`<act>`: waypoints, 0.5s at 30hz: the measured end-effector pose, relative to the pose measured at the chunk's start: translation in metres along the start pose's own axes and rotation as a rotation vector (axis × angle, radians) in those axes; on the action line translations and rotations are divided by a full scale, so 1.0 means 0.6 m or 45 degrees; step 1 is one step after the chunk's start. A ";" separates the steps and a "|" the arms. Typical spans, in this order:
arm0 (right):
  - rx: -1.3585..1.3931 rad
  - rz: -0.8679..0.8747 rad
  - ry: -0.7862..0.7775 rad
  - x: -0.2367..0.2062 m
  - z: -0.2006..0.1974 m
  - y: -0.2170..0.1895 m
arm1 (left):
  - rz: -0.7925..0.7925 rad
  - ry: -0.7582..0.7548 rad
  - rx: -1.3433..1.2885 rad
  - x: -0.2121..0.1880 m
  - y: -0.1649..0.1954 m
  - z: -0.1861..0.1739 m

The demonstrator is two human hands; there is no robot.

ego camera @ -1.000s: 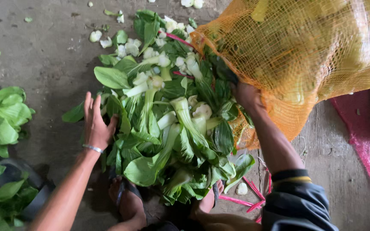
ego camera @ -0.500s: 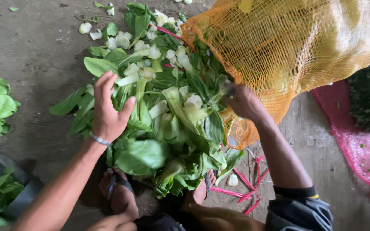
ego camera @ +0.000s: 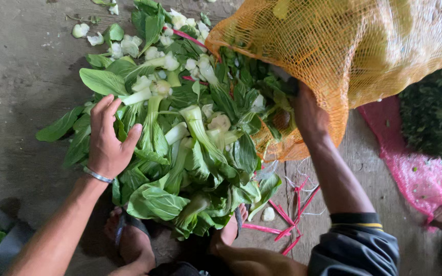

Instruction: The person sits on the floor and uses a knife to trim the base of bok choy stalks one by one. Trimmed pieces are discarded on the floor, and the cleaned stalks are placed into a yellow mesh bag. The person continues this process throughout the clip.

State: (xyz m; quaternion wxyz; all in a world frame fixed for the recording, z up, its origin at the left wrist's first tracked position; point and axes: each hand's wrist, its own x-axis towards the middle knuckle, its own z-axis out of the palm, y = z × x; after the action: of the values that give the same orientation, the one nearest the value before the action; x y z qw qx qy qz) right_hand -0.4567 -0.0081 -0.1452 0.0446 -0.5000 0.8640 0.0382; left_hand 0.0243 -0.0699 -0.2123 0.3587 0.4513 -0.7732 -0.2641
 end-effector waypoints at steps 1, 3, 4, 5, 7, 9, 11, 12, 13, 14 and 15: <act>0.065 0.060 -0.056 -0.008 -0.008 0.013 | 0.003 -0.005 -0.004 -0.001 -0.001 -0.002; 0.133 0.171 -0.104 -0.019 -0.017 0.031 | 0.015 0.007 -0.018 -0.004 -0.004 -0.008; 0.130 0.226 -0.107 -0.029 -0.023 0.042 | 0.023 -0.001 -0.017 -0.003 -0.006 -0.011; 0.125 0.274 -0.115 -0.036 -0.026 0.048 | 0.023 -0.006 -0.014 -0.004 -0.007 -0.014; 0.088 0.323 -0.164 -0.043 -0.027 0.051 | 0.020 -0.014 0.005 -0.005 -0.006 -0.015; 0.083 0.366 -0.197 -0.044 -0.026 0.050 | 0.020 -0.016 0.046 -0.005 -0.001 -0.015; 0.106 0.421 -0.224 -0.048 -0.027 0.048 | 0.047 -0.024 0.032 -0.011 0.009 -0.016; 0.097 0.399 -0.236 -0.055 -0.028 0.048 | 0.067 -0.024 0.019 -0.012 0.015 -0.017; 0.088 0.381 -0.241 -0.066 -0.031 0.049 | 0.095 -0.028 0.041 -0.014 0.021 -0.019; 0.076 0.363 -0.248 -0.079 -0.036 0.049 | 0.121 -0.032 0.060 -0.018 0.029 -0.024; 0.335 0.317 -0.296 -0.099 -0.041 0.049 | 0.138 -0.039 0.078 -0.021 0.038 -0.027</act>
State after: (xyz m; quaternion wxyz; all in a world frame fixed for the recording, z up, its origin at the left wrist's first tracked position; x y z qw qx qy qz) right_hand -0.4538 0.0549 -0.1132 0.2037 -0.3715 0.9057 -0.0123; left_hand 0.0298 -0.0498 -0.1898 0.3468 0.4156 -0.8095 -0.2275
